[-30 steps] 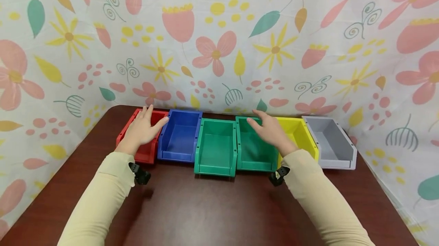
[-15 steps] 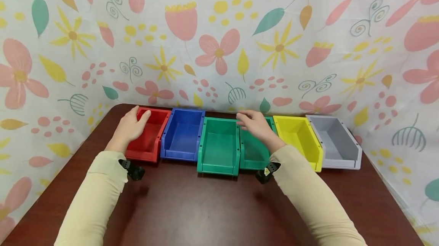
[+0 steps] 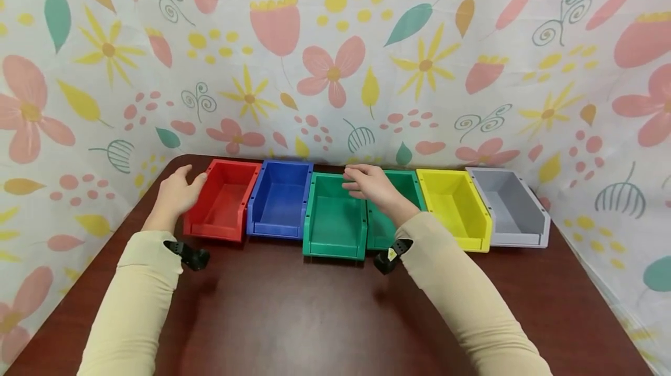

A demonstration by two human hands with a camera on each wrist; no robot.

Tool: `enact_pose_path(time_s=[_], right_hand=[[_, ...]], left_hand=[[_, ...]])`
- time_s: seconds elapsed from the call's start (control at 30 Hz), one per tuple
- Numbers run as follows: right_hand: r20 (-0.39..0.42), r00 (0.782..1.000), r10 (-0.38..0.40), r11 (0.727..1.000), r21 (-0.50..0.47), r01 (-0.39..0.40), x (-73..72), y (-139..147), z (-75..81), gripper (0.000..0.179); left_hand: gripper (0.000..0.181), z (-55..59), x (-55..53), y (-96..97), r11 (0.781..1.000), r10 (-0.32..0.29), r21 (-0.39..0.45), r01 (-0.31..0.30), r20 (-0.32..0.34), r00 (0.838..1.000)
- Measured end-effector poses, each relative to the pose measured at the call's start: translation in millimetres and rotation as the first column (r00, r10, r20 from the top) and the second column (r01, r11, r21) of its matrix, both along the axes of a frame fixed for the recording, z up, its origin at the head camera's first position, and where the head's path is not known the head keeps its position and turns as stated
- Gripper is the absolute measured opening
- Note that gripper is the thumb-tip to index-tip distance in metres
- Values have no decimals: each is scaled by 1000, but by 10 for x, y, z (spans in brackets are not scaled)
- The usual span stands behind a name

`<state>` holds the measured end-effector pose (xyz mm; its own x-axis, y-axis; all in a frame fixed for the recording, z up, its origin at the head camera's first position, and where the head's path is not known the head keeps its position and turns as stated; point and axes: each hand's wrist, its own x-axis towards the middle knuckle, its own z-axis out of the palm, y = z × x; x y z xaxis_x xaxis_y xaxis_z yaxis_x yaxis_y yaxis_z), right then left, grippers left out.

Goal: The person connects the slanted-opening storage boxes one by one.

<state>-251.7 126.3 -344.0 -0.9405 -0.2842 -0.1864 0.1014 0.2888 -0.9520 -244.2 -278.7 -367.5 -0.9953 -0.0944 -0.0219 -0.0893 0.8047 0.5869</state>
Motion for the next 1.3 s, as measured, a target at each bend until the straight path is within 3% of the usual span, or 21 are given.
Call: enact_pose_path(time_s=[0.4, 0.6, 0.73, 0.9, 1.07, 1.3], right_hand=[[82, 997, -3, 998, -65, 8, -1, -288, -126, 50], [169, 985, 35, 978, -208, 1, -47, -453, -128, 54], [226, 972, 65, 965, -262, -3, -61, -548, -120, 57], [285, 958, 40, 971, -238, 30, -86, -676, -114, 61], [319, 947, 20, 975, -217, 53, -168, -766, -16, 65], [316, 949, -3, 987, -149, 53, -283, -835, 102, 65]], left_hand=[[60, -100, 17, -60, 1000, -18, 8, 18, -5, 1000], [51, -145, 9, -63, 998, -16, 56, 17, -17, 1000], [48, -234, 24, -45, 994, 6, 112, -6, -3, 1000], [46, -289, 52, -67, 991, 25, 131, -24, -7, 1000], [47, -261, 36, -81, 988, 31, 154, -27, -23, 999], [47, -212, -29, -102, 985, 47, 170, -41, -33, 998]])
